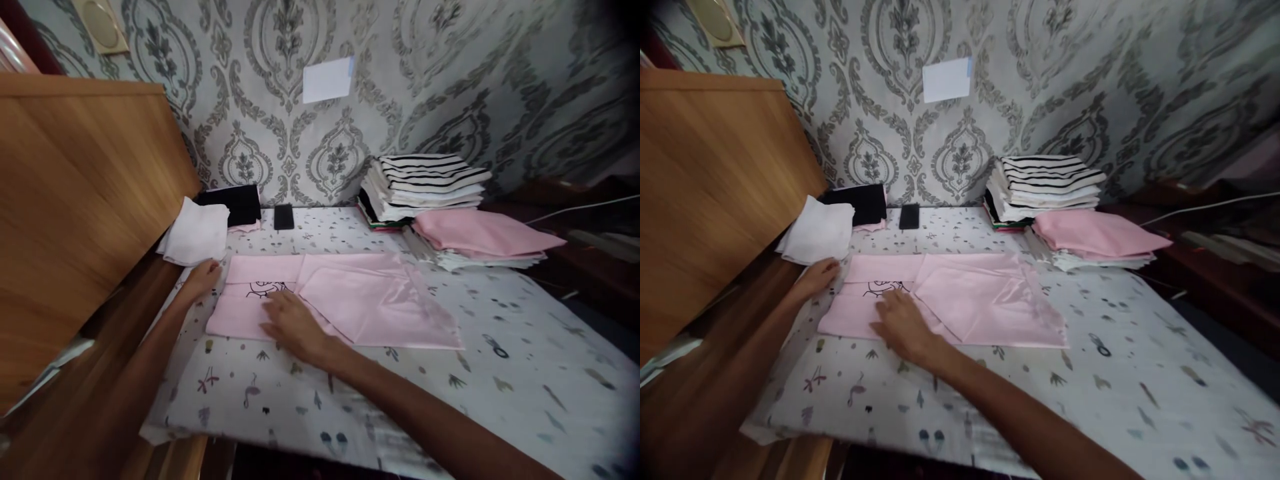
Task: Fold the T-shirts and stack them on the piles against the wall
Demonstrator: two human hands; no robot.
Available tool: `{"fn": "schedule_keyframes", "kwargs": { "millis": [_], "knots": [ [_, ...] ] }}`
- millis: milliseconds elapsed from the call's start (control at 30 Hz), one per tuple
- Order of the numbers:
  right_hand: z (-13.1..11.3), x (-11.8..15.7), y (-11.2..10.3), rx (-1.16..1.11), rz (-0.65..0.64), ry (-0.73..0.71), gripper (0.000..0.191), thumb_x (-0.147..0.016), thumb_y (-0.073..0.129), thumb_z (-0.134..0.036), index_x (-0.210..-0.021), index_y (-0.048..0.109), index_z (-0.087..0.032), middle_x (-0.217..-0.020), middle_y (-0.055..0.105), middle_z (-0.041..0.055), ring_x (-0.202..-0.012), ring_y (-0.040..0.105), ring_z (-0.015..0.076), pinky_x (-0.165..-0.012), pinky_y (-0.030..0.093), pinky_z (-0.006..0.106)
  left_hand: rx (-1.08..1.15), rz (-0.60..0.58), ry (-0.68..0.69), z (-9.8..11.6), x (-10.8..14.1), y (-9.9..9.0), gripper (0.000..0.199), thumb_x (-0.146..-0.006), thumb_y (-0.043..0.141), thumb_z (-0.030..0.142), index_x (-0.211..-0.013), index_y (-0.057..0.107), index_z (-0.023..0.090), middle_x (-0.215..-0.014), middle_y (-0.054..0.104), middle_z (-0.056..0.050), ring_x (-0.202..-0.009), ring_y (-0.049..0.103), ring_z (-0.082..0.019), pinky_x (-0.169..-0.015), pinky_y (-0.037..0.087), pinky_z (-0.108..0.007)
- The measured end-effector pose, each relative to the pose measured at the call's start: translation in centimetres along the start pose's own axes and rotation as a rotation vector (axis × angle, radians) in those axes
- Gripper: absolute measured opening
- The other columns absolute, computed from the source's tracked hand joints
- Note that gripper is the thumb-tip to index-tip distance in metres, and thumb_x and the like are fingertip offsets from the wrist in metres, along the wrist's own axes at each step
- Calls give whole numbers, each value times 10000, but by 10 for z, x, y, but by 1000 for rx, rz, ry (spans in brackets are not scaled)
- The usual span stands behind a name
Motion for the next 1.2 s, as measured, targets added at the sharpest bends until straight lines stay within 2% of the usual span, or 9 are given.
{"fn": "schedule_keyframes", "kwargs": {
  "millis": [133,267,333,400,533,633,800,967,1200],
  "knots": [
    [-62,-27,24,-42,-18,-195,414,-879,671,-443,-1097,631,-95,-1098,628,161,-1066,536,288,-898,481,429,-121,38,98,26,-31,6,300,-856,518,351,-1002,659,129,-928,709,-113,-929,654,-253,-837,503,-363],
    [-79,-38,35,-112,84,-179,398,-917,603,-447,-1100,633,-94,-1142,638,158,-1075,528,275,-943,443,431,-204,34,324,52,-24,29,446,-934,442,327,-1321,545,131,-1394,570,-156,-1299,504,-252,-1111,361,-396],
    [-65,-44,29,-157,110,-83,248,-970,512,-321,-994,666,-128,-1045,678,117,-987,569,236,-908,449,388,-314,-54,457,59,-13,48,515,-966,385,317,-1443,433,127,-1546,422,-144,-1434,363,-228,-1188,264,-389],
    [-37,-55,16,-165,146,95,280,-996,416,-230,-944,677,-145,-979,693,100,-934,594,217,-885,453,362,-426,-145,524,57,-4,64,560,-979,362,321,-1494,358,100,-1597,328,-162,-1491,264,-235,-1219,200,-414],
    [25,-80,-3,-97,74,379,335,-1013,402,-270,-1167,637,-88,-1248,627,196,-1185,557,267,-1023,407,411,-473,-185,465,37,-3,73,615,-988,348,422,-1504,336,87,-1605,270,-206,-1508,202,-305,-1198,187,-548],
    [40,-87,1,-73,-63,407,381,-1011,429,-301,-1246,594,-51,-1386,530,251,-1322,477,295,-1093,365,462,-489,-157,403,19,-11,66,681,-988,317,518,-1515,312,88,-1614,234,-213,-1514,172,-317,-1195,173,-558],
    [-26,-68,33,-78,-19,63,533,-984,492,-376,-1387,497,-27,-1562,327,256,-1485,243,318,-1194,239,503,-457,-133,446,-1,-19,57,693,-989,321,520,-1497,337,50,-1598,268,-238,-1509,192,-311,-1204,178,-476],
    [-97,-46,73,-86,-82,-116,764,-954,487,-536,-1441,398,45,-1546,312,298,-1492,206,357,-1190,250,536,-421,-128,402,-5,-19,56,669,-983,343,519,-1497,344,91,-1609,270,-207,-1506,204,-307,-1202,168,-480],
    [-102,-53,68,-34,-19,-133,507,-968,521,-320,-1359,489,1,-1468,444,283,-1389,383,343,-1079,405,510,-281,-137,389,5,-30,40,535,-947,384,350,-1403,476,85,-1489,484,-179,-1390,424,-262,-1166,279,-384]
  ]
}}
Point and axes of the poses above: each hand's wrist, its own x-axis away from the middle knuckle, its own y-axis out of the palm, z = x × y, the point moved 4 cm from there along -x, towards the middle knuckle
